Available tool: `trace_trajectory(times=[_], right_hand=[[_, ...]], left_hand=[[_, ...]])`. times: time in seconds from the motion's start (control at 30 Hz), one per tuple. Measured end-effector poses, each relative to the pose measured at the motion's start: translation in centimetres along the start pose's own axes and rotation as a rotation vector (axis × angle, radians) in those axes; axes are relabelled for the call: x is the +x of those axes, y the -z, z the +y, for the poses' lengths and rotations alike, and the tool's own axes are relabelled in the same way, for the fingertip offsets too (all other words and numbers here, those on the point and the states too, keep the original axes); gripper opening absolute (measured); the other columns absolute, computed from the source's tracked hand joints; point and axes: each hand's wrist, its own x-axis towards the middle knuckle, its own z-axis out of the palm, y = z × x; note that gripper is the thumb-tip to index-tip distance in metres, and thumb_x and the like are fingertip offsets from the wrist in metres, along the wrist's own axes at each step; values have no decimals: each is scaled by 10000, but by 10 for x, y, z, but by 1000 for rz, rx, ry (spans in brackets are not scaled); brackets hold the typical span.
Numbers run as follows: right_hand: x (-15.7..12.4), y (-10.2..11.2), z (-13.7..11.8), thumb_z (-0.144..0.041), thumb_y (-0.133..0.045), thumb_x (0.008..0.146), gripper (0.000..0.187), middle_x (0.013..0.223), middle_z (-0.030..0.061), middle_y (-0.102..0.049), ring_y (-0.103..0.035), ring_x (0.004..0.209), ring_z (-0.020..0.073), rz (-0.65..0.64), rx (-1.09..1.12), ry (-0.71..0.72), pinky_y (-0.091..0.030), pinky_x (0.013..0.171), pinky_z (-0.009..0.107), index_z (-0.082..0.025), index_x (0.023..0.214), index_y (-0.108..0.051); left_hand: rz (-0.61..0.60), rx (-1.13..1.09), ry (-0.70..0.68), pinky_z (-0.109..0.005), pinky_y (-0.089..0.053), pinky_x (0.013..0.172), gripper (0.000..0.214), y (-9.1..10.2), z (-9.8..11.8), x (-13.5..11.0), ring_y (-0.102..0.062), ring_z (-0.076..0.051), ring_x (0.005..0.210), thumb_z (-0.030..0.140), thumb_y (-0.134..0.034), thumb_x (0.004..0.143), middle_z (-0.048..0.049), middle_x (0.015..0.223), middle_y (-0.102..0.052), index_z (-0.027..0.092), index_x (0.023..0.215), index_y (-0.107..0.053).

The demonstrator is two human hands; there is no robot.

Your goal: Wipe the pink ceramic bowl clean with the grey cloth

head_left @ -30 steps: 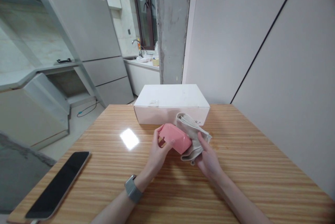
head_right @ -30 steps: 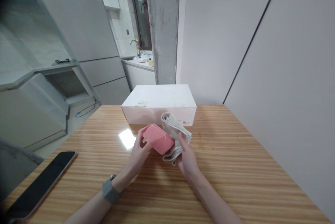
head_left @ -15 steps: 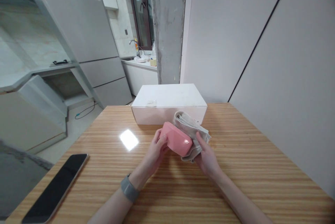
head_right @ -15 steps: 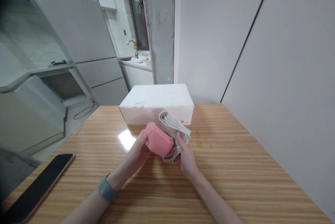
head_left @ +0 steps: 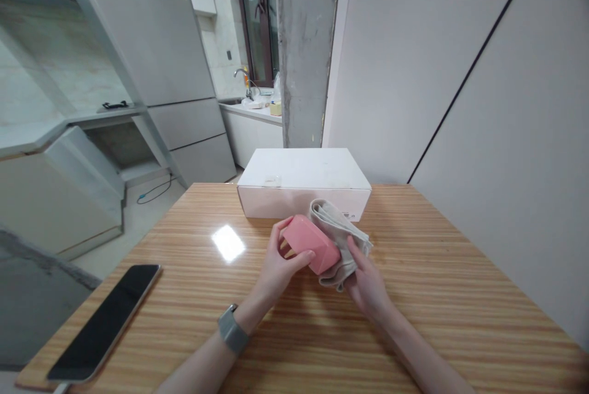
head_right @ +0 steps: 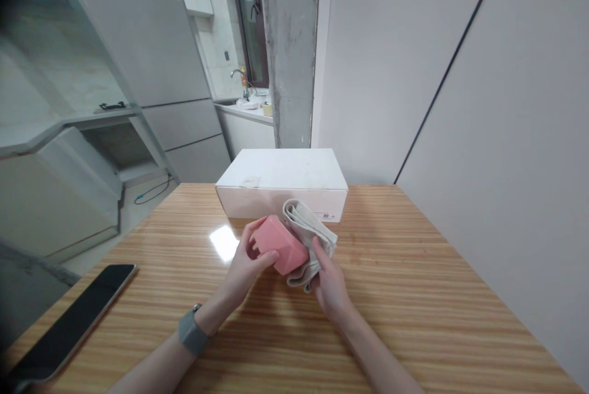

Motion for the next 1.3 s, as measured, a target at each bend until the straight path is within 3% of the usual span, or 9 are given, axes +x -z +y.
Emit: trace_trajectory(times=[0.17,0.3,0.4,0.63,0.77,0.9,1.1,1.3], right_hand=[[1,-1,-1,-436,-780,679,317,990,33,-767,-678,1044,271,-2,14,18,-566,887,353,-212,900,-748],[2,0,-1,-449,-789,665,362,1004,40,-764,-687,1020,286,34,26,-3,-566,886,382,-205,929,-743],[1,-1,-1,-453,-793,661,385,1068,47,-746,-658,1084,285,45,34,7,-544,924,383,-199,946,-738],[2,-4,-1,-473,-770,678,408,1058,45,-750,-608,1166,281,-6,-4,19,-515,964,387,-204,984,-737],[4,-1,-1,-494,-764,675,426,1058,49,-749,-601,1176,282,-5,-32,63,-520,952,390,-205,986,-735],[5,1,2,-502,-779,652,441,1073,52,-744,-602,1169,301,32,-49,58,-512,962,420,-203,973,-737],[3,2,7,-483,-809,623,426,1049,34,-753,-599,1176,266,64,-29,62,-499,981,356,-212,943,-733],[1,3,6,-493,-796,636,439,950,55,-772,-712,929,281,62,-44,2,-597,772,371,-198,955,-729]], left_hand=[[26,-14,17,-312,-482,888,881,1,-6,4,-570,-244,1121,259,-847,594,-108,1281,-570,252,1362,-415],[3,-134,68,-308,-482,866,609,1,-6,6,-581,-229,1082,442,-707,753,-102,1241,-599,217,1288,-524],[-14,-192,74,-281,-474,863,486,0,-3,4,-594,-187,1035,445,-613,841,-74,1190,-623,235,1270,-523],[-96,-135,28,-301,-465,913,622,-3,5,-3,-550,-214,1125,304,-717,772,-74,1346,-526,288,1334,-451],[-109,-135,29,-326,-480,891,803,-2,2,-4,-584,-230,1072,283,-786,685,-109,1286,-562,264,1380,-383],[-78,-43,30,-312,-495,841,746,-2,0,-2,-603,-238,1018,296,-829,609,-123,1182,-612,186,1262,-485],[29,55,42,-314,-506,835,782,-2,2,0,-612,-240,1032,259,-841,573,-110,1158,-630,198,1256,-464],[2,38,41,-314,-508,852,867,-2,1,1,-616,-223,1024,244,-845,574,-101,1215,-605,235,1323,-409]])
